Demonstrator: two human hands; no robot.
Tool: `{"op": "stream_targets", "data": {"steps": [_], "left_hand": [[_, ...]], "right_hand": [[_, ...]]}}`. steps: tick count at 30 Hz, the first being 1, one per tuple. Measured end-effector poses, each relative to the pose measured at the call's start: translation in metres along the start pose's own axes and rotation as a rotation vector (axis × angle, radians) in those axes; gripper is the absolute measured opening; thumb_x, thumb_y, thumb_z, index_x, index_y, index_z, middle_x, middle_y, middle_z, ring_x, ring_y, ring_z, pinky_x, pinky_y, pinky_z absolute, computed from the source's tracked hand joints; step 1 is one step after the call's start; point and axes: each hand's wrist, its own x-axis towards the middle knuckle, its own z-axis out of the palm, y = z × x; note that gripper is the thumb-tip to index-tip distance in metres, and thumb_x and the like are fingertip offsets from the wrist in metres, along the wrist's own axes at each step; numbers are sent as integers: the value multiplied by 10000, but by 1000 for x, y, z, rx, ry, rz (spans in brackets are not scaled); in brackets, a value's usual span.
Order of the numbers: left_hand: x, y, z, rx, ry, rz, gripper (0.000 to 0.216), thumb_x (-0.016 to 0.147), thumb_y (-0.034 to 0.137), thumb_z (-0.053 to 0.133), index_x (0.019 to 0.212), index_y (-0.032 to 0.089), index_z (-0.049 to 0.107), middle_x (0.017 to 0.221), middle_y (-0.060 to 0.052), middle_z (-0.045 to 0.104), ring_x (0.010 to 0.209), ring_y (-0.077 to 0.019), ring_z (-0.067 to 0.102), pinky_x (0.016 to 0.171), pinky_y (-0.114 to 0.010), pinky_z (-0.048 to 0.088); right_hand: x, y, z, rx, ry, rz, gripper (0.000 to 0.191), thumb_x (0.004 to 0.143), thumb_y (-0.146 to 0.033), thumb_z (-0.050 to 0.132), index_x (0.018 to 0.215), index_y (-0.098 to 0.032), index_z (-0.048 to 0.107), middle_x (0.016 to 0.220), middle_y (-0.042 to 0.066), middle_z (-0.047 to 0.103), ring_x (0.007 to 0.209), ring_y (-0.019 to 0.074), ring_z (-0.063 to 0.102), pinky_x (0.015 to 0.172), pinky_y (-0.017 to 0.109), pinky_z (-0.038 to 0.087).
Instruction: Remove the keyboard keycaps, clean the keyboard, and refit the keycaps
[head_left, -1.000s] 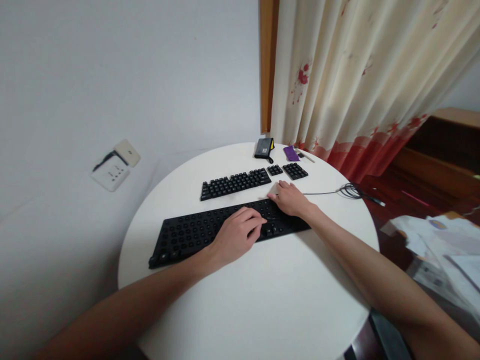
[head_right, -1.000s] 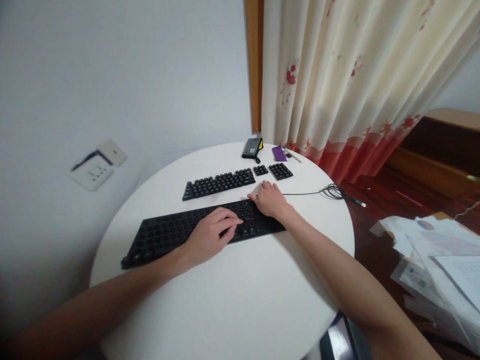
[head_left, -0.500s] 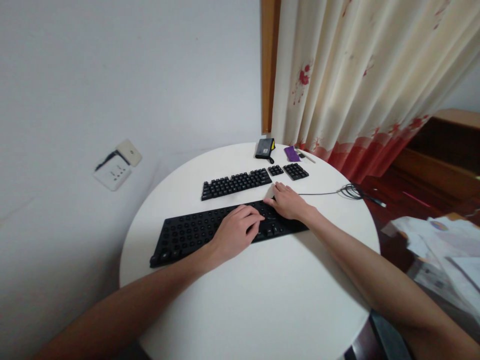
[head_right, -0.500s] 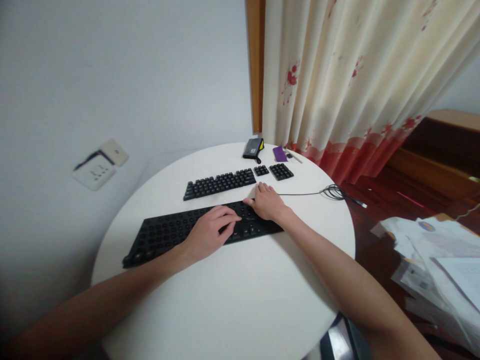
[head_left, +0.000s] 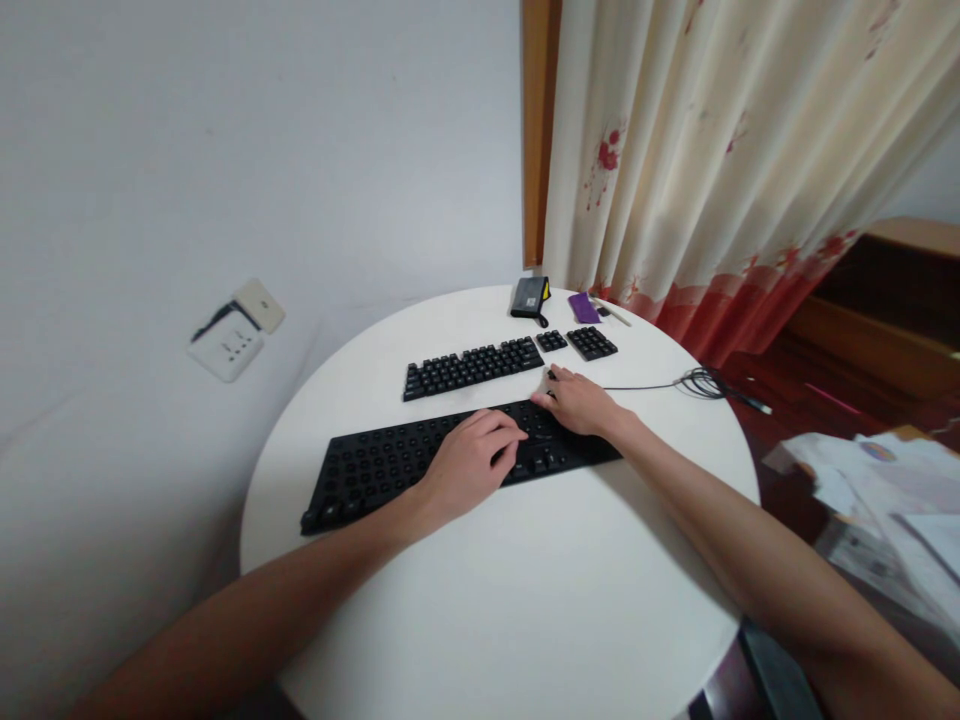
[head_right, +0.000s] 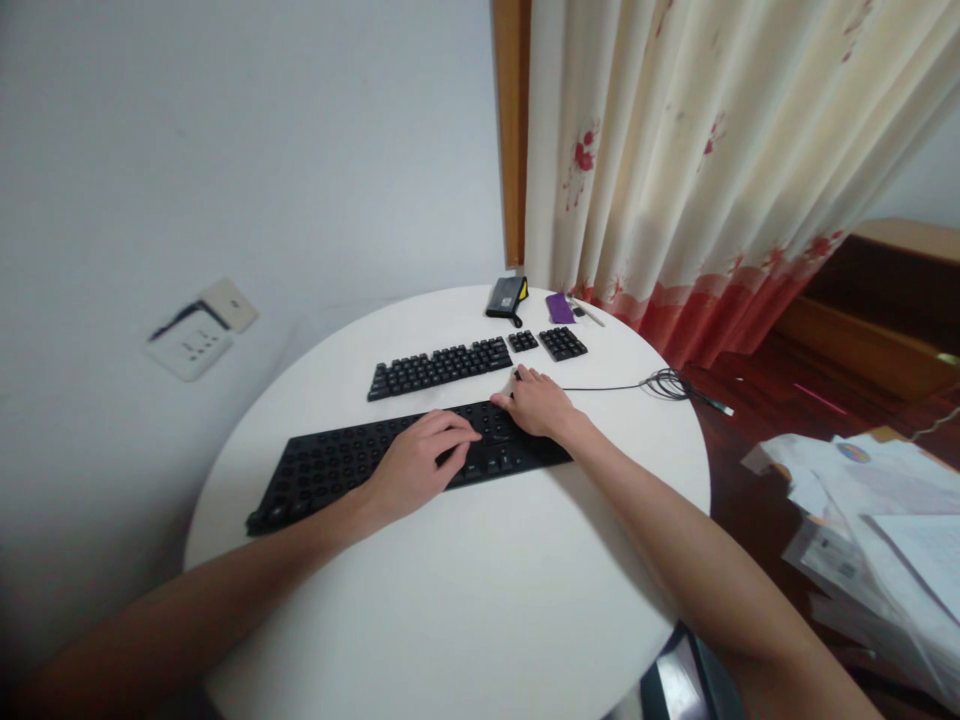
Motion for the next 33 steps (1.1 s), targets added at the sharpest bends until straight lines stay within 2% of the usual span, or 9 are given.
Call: {"op": "stream_targets", "data": {"steps": [5,12,17,21,24,27,30,33], "left_hand": [[0,0,0,-7,-1,-9,235,921,126,503,1018,200,704,1020,-57,658,980,-191,586,928,-374,494],[0,1,-2,-10,3,-13,227,923,128,499,1006,194,700,1014,-58,657,967,-190,590,912,-371,501],[1,0,-3,-5,9,-10,221,919,129,504,996,191,701,1005,-58,659,962,-189,594,907,-365,503],[2,-2,-4,-10,28,-23,225,918,131,500,1007,199,695,1006,-57,659,967,-190,600,910,-366,504],[3,-5,-7,-48,78,-78,237,922,144,493,1069,204,669,1042,-59,653,995,-190,604,923,-365,508],[5,-9,-11,-104,130,-191,229,921,182,511,1118,208,626,1093,-56,640,958,-173,617,875,-341,533],[6,-12,-13,-178,168,-315,178,903,248,565,1073,204,596,1053,-43,644,871,-156,629,783,-311,556],[7,-15,-14,-279,185,-375,176,877,312,618,1001,194,576,981,-34,650,828,-153,645,749,-305,565]], "right_hand": [[1,0,-3,44,-13,25,763,969,-617,273,1264,1,611,1468,280,419,1313,343,485,1114,385,320],[2,7,-1,122,9,28,710,965,-611,322,1158,-25,674,1450,264,452,1287,337,515,1101,376,343],[4,13,-3,179,34,-18,583,979,-522,394,1172,-43,663,1473,244,434,1303,325,503,1108,376,341],[-2,14,-10,259,90,-118,488,985,-454,416,1173,-79,667,1483,212,436,1327,311,480,1112,398,351],[-14,5,-19,350,119,-222,488,984,-479,405,1170,-120,678,1493,177,437,1348,300,455,1124,424,346],[-28,-14,-27,411,89,-323,506,983,-492,406,1237,-125,644,1505,174,420,1355,294,446,1135,440,335],[-39,-35,-31,453,36,-427,501,982,-474,421,1279,-119,613,1513,177,405,1359,291,440,1131,446,346],[-45,-48,-33,509,14,-493,473,976,-432,461,1337,-146,569,1520,147,404,1358,268,444,1136,429,349]]}}
